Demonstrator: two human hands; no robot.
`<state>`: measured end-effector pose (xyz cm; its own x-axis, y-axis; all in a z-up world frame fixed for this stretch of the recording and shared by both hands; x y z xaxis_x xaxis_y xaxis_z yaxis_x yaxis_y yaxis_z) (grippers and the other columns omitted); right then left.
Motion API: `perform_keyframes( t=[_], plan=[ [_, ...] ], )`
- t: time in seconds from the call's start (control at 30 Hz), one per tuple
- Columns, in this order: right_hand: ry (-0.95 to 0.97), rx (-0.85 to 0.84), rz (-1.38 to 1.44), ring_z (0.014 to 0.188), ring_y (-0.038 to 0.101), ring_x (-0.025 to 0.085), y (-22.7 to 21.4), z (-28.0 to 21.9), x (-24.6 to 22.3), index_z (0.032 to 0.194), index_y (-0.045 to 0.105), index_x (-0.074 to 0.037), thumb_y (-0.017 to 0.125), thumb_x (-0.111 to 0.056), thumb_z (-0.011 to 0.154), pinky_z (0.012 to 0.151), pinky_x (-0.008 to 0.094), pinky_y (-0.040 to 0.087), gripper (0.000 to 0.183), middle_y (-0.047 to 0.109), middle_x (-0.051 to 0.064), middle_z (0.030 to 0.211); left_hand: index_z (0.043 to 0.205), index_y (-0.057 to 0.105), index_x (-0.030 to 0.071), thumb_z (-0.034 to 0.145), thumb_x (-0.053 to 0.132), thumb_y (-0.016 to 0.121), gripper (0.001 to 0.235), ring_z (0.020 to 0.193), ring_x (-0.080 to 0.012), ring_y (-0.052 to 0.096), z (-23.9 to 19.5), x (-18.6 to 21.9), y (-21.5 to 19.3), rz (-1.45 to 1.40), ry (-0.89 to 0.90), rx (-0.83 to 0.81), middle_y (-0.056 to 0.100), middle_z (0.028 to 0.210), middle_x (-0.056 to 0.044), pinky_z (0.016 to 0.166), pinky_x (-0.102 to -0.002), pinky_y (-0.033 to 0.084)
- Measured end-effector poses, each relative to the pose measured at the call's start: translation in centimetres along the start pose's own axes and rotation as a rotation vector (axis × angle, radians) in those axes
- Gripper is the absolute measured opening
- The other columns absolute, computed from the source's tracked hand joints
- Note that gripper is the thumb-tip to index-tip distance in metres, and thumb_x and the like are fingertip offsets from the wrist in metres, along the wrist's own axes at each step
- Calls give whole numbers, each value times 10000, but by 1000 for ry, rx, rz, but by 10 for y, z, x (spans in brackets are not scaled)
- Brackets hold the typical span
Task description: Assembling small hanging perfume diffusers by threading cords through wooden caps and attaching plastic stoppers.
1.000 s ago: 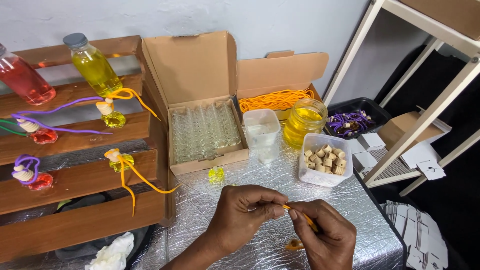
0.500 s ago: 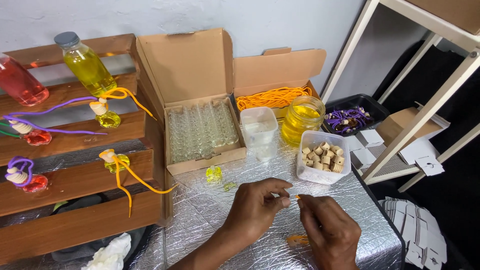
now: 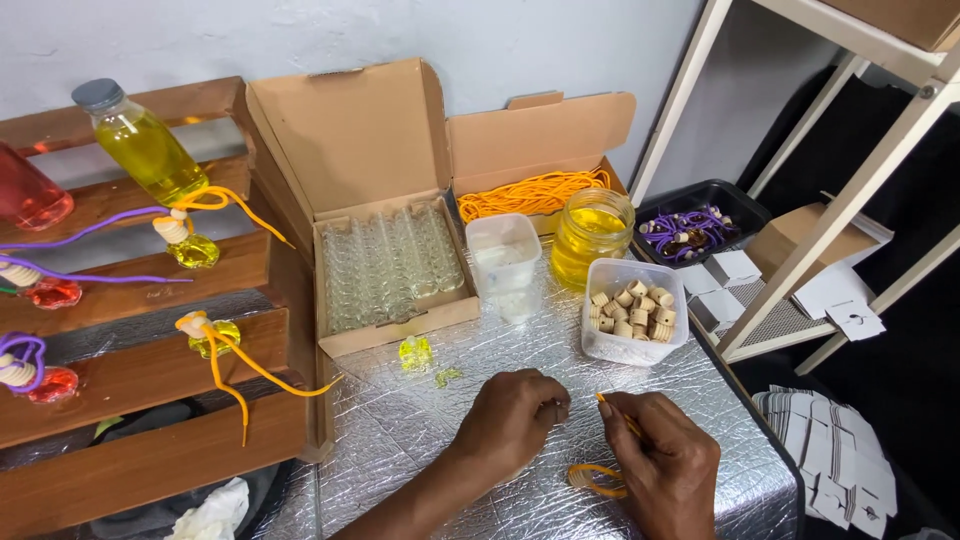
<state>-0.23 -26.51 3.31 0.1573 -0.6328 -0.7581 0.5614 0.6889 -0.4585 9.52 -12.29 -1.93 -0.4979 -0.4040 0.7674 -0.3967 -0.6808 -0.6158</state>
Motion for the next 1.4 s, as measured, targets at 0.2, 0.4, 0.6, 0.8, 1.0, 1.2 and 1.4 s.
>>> perform_keyframes(
  t=[0.2, 0.4, 0.6, 0.8, 1.0, 1.2, 1.4],
  plan=[
    [-17, -65, 148, 604, 673, 113, 8, -5, -24, 848, 813, -67, 737, -121, 847, 541, 280, 503, 93, 747, 16, 704, 1028, 820, -15, 885, 36, 780, 158, 630, -170, 746, -33, -2, -27, -814, -217, 45, 796, 771, -145, 621, -298, 680],
    [-204, -144, 168, 465, 539, 70, 28, -15, -59, 824, 795, -110, 735, -148, 840, 428, 226, 401, 74, 700, -20, 607, 1039, 810, -99, 851, -116, 749, 199, 609, -233, 727, -70, -24, -40, -1073, -332, 130, 793, 789, -264, 563, -340, 638],
    [-193, -153, 162, 496, 561, 70, 53, -22, -64, 826, 796, -114, 752, -149, 832, 448, 222, 401, 57, 727, -10, 674, 1014, 814, -78, 825, -51, 804, 191, 612, -267, 734, -82, -30, -58, -1095, -309, 179, 766, 722, -220, 580, -378, 653],
    [-170, -149, 208, 552, 620, 90, 73, -24, -67, 876, 801, -110, 728, -153, 860, 504, 227, 457, 86, 748, 16, 722, 992, 826, -21, 821, -2, 833, 172, 657, -170, 733, -86, -34, -66, -920, -181, 321, 793, 725, -144, 608, -296, 658],
    [-217, -206, 210, 572, 646, 113, 89, -27, -53, 925, 784, -79, 714, -130, 878, 502, 236, 506, 99, 736, 35, 747, 949, 830, 10, 790, -13, 855, 163, 709, -124, 767, -89, -32, -71, -838, -168, 386, 838, 818, -109, 675, -268, 706],
    [-181, -237, 181, 555, 631, 107, 92, -25, -52, 906, 796, -67, 732, -99, 850, 477, 244, 473, 90, 736, 27, 733, 940, 827, 75, 790, 40, 861, 158, 770, -85, 791, -92, -18, -88, -461, 29, 513, 850, 882, -50, 692, -210, 660],
    [-204, -257, 161, 560, 645, 107, 91, -24, -53, 911, 788, -80, 725, -95, 853, 485, 247, 484, 87, 743, 25, 746, 931, 807, 59, 789, 24, 861, 156, 742, -104, 773, -92, -18, -87, -479, 56, 494, 829, 852, -58, 664, -222, 648]
  ],
)
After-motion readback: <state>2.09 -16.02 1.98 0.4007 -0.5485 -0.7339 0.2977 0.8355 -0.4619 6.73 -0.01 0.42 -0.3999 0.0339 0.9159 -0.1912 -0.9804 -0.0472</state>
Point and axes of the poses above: each hand's wrist, its own z-axis towards the middle knuckle, its own y-axis out of the palm, x = y × z, the point moved 5 cm from there along z, towards the middle knuckle
